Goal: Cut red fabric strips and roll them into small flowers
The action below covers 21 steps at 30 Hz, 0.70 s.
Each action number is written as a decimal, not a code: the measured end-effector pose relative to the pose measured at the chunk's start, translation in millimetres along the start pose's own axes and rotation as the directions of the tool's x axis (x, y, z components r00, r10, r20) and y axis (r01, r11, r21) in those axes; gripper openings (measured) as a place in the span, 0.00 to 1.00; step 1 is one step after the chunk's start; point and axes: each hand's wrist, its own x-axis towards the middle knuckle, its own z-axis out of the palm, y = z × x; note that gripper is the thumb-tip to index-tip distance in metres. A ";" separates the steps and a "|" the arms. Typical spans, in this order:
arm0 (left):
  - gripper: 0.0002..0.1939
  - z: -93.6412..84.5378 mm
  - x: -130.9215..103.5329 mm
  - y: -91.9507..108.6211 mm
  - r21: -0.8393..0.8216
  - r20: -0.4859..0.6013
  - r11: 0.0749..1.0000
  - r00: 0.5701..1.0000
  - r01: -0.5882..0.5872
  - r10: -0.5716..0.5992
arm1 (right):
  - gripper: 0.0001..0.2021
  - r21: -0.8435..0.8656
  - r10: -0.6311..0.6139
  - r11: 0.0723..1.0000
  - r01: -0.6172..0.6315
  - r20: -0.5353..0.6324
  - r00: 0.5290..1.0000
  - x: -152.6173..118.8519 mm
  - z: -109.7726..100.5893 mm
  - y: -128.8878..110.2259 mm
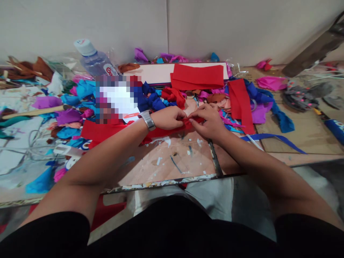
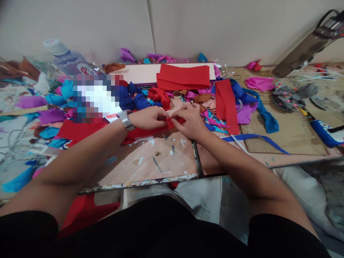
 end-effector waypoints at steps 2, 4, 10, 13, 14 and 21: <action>0.04 0.9 0.3 -0.7 0.029 -0.012 0.999 1.000 0.016 -0.016 | 0.08 0.000 0.003 1.000 -0.003 0.011 1.000 -0.6 0.6 0.1; 0.05 1.8 0.2 -0.8 0.063 -0.018 0.998 1.000 0.021 -0.020 | 0.08 -0.001 0.004 1.000 -0.004 0.016 1.000 -1.1 1.1 0.3; 0.11 4.2 0.2 1.0 0.204 -0.043 0.977 0.998 0.056 -0.048 | 0.09 0.010 -0.005 1.000 0.005 0.014 1.000 -2.3 2.1 0.0; 0.08 4.0 0.1 2.5 0.226 -0.028 0.972 0.998 0.063 -0.058 | 0.09 0.023 -0.003 1.000 0.002 0.026 1.000 -2.7 2.7 -0.9; 0.08 3.9 0.1 2.9 0.220 -0.027 0.973 0.998 0.067 -0.062 | 0.09 0.022 0.000 1.000 -0.001 0.025 1.000 -2.7 2.9 -1.1; 0.17 4.7 1.1 1.2 0.143 -0.059 0.987 0.996 0.071 -0.063 | 0.09 0.000 0.019 1.000 -0.019 0.035 0.999 -1.6 2.5 0.2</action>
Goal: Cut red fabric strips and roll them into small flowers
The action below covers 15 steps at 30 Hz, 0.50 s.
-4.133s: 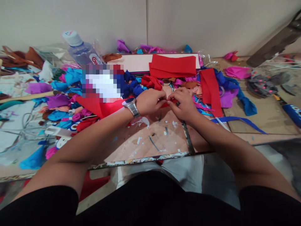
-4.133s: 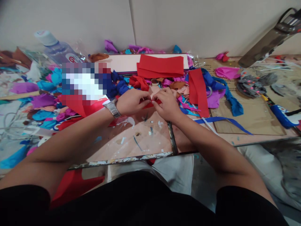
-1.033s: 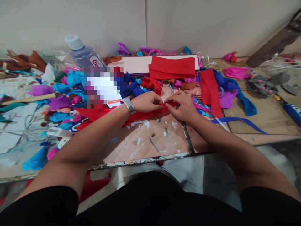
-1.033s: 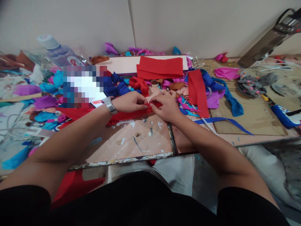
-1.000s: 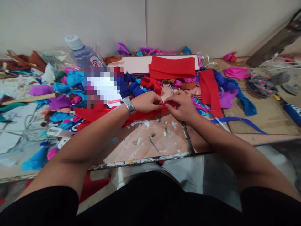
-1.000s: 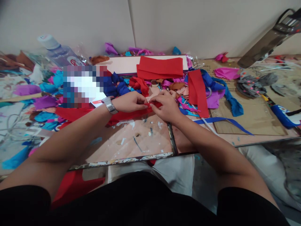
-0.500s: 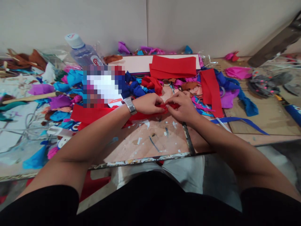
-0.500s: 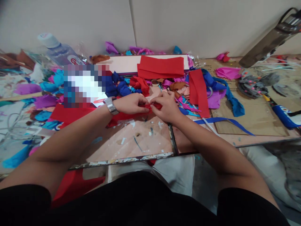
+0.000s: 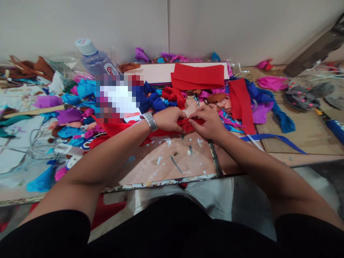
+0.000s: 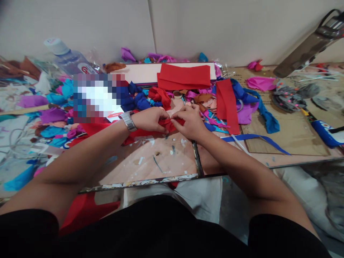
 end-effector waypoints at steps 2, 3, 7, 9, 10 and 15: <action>0.17 0.2 -0.4 -0.1 -0.019 -0.007 1.000 1.000 -0.006 0.006 | 0.10 -0.003 0.010 1.000 -0.010 0.014 1.000 0.3 -0.4 -0.4; 0.16 0.2 -0.9 0.4 -0.045 -0.008 0.999 1.000 -0.011 0.010 | 0.10 -0.001 0.012 1.000 -0.012 0.023 1.000 0.5 -0.9 -1.0; 0.17 -0.8 -2.5 3.5 -0.155 -0.025 0.988 1.000 -0.019 0.016 | 0.13 0.034 -0.006 0.999 0.008 -0.033 0.999 1.8 -7.8 -4.1; 0.17 -1.3 -2.3 4.0 -0.175 -0.065 0.985 0.998 0.010 -0.022 | 0.16 0.042 0.006 0.999 0.002 -0.196 0.981 3.5 -12.8 -1.3; 0.17 -1.6 -2.0 3.9 -0.193 -0.098 0.981 0.994 0.026 -0.046 | 0.18 0.047 0.031 0.999 -0.018 -0.291 0.956 4.7 -14.7 2.3; 0.17 -2.6 0.4 2.1 -0.342 -0.304 0.940 0.945 0.008 -0.118 | 0.30 0.198 0.275 0.958 -0.208 -0.418 0.866 13.8 -7.4 33.7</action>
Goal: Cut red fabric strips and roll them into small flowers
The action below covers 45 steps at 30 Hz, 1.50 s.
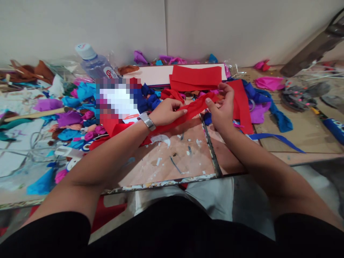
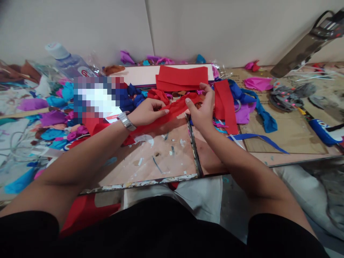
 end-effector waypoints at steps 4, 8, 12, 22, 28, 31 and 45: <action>0.18 0.9 0.1 0.6 -0.057 -0.032 0.998 0.999 -0.001 0.000 | 0.27 0.392 0.277 0.853 -0.343 0.216 0.936 0.0 14.6 8.6; 0.19 1.1 -0.7 1.9 -0.052 -0.017 0.999 1.000 -0.006 0.005 | 0.18 0.572 0.375 0.514 -0.640 0.521 0.767 -6.2 15.2 -7.9; 0.19 -1.0 -0.2 0.0 -0.077 -0.023 0.997 1.000 -0.003 0.001 | 0.19 0.637 0.355 0.315 -0.704 0.609 0.710 -9.2 9.2 -21.3; 0.21 -19.2 0.0 2.0 -0.219 0.226 0.966 0.971 0.133 -0.083 | 0.21 0.441 0.234 0.188 -0.878 0.848 0.476 5.4 -15.6 -8.7; 0.21 -27.5 0.7 6.6 -0.246 0.335 0.956 0.939 0.163 -0.074 | 0.23 0.306 0.063 0.192 -0.932 0.944 0.323 23.1 -39.7 4.5; 0.23 -29.2 -0.1 7.1 -0.251 0.344 0.955 0.936 0.161 -0.067 | 0.23 0.229 -0.023 0.241 -0.943 0.973 0.230 25.7 -47.0 12.4; 0.21 -12.6 -68.5 18.2 -0.050 0.172 0.988 0.975 0.148 -0.138 | 0.15 0.465 0.076 0.554 -0.691 0.798 0.598 53.9 -75.1 -34.1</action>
